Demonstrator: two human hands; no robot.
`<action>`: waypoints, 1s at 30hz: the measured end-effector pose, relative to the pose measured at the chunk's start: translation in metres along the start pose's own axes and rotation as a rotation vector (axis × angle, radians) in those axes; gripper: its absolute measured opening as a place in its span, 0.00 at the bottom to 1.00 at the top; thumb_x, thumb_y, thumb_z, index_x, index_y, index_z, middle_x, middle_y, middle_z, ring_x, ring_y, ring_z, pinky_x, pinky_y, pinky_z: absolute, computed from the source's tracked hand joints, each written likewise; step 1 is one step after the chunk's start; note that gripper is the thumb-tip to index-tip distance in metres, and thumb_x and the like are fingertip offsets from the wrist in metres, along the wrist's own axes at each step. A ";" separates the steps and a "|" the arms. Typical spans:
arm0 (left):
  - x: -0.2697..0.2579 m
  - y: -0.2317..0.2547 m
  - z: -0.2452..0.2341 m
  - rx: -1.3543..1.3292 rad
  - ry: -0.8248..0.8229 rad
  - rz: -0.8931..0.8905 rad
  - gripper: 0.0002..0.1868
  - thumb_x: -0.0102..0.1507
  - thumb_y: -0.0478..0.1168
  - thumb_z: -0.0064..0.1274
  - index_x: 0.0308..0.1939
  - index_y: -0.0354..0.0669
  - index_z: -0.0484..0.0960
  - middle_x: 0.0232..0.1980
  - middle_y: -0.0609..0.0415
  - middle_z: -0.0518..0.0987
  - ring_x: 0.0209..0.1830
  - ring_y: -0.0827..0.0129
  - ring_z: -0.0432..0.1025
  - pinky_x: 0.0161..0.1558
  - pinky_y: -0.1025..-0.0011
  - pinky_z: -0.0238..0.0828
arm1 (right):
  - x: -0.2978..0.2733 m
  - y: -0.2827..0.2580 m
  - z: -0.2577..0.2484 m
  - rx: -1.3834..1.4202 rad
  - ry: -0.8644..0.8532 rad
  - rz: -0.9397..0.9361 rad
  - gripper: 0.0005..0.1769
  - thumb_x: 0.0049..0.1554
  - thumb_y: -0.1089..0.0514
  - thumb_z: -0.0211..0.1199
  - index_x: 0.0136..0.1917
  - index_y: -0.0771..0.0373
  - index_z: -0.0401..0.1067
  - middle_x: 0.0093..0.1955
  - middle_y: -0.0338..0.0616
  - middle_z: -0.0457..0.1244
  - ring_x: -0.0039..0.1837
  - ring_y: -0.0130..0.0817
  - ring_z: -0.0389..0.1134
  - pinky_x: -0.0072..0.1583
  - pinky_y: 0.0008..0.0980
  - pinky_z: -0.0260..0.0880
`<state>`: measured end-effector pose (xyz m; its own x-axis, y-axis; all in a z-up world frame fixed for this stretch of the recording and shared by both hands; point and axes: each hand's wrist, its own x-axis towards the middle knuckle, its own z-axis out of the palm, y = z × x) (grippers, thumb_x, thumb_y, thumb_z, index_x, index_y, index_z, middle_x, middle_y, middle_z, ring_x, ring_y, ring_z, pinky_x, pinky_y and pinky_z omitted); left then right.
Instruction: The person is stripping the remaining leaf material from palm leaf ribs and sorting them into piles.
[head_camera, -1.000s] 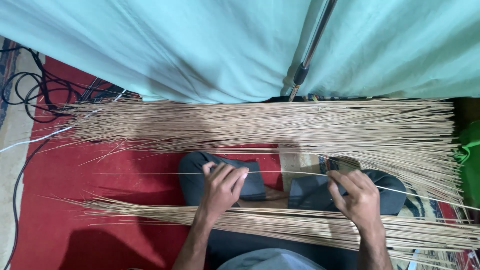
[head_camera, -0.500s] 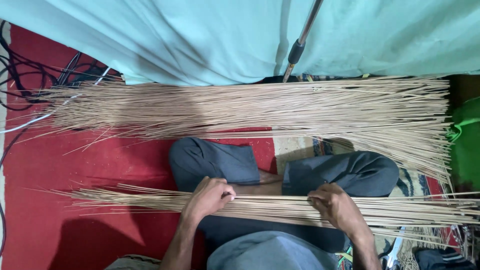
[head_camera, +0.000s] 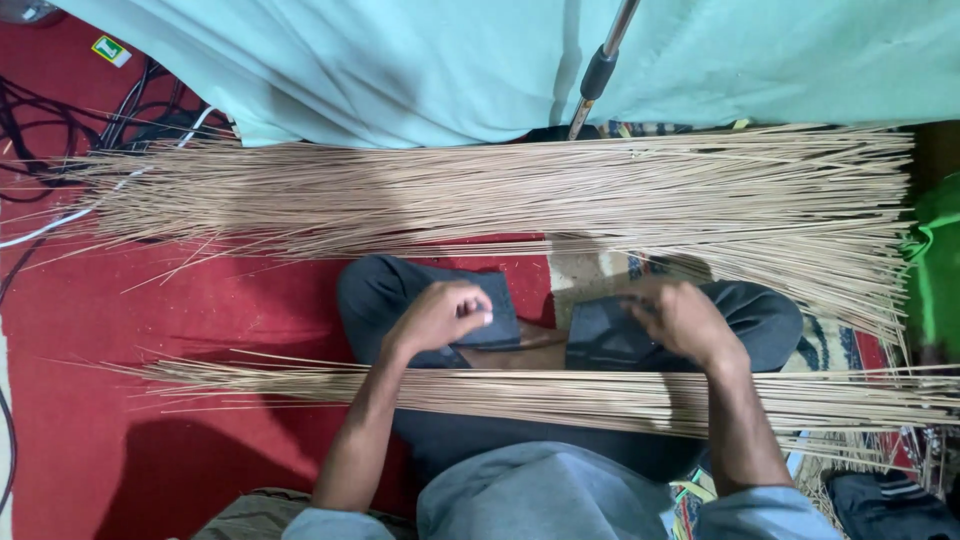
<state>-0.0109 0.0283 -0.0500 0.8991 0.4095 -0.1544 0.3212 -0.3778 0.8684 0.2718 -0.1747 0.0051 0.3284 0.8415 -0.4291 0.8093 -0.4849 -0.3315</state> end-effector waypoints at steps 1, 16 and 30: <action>0.019 -0.017 0.006 0.003 0.002 0.006 0.08 0.56 0.35 0.60 0.38 0.40 0.87 0.31 0.38 0.82 0.32 0.44 0.79 0.36 0.55 0.75 | 0.027 0.012 0.009 -0.001 0.007 0.000 0.14 0.57 0.51 0.64 0.51 0.58 0.84 0.49 0.54 0.74 0.55 0.57 0.74 0.58 0.52 0.75; 0.137 -0.162 0.046 0.616 0.714 0.430 0.03 0.63 0.38 0.52 0.39 0.53 0.79 0.36 0.59 0.72 0.39 0.61 0.73 0.39 0.65 0.72 | 0.214 0.089 0.109 -0.539 0.576 -0.398 0.07 0.62 0.47 0.60 0.52 0.44 0.75 0.53 0.32 0.66 0.62 0.37 0.70 0.57 0.39 0.74; 0.138 -0.159 0.045 0.676 0.826 0.447 0.03 0.66 0.42 0.52 0.41 0.52 0.81 0.41 0.59 0.74 0.43 0.63 0.72 0.42 0.65 0.66 | 0.224 0.100 0.094 -0.542 0.397 -0.267 0.08 0.61 0.57 0.50 0.53 0.48 0.67 0.55 0.34 0.63 0.65 0.37 0.61 0.62 0.44 0.62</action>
<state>0.0752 0.1072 -0.2311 0.5847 0.4509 0.6744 0.3409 -0.8909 0.3001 0.3801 -0.0577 -0.2033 0.1547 0.9878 -0.0204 0.9805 -0.1510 0.1255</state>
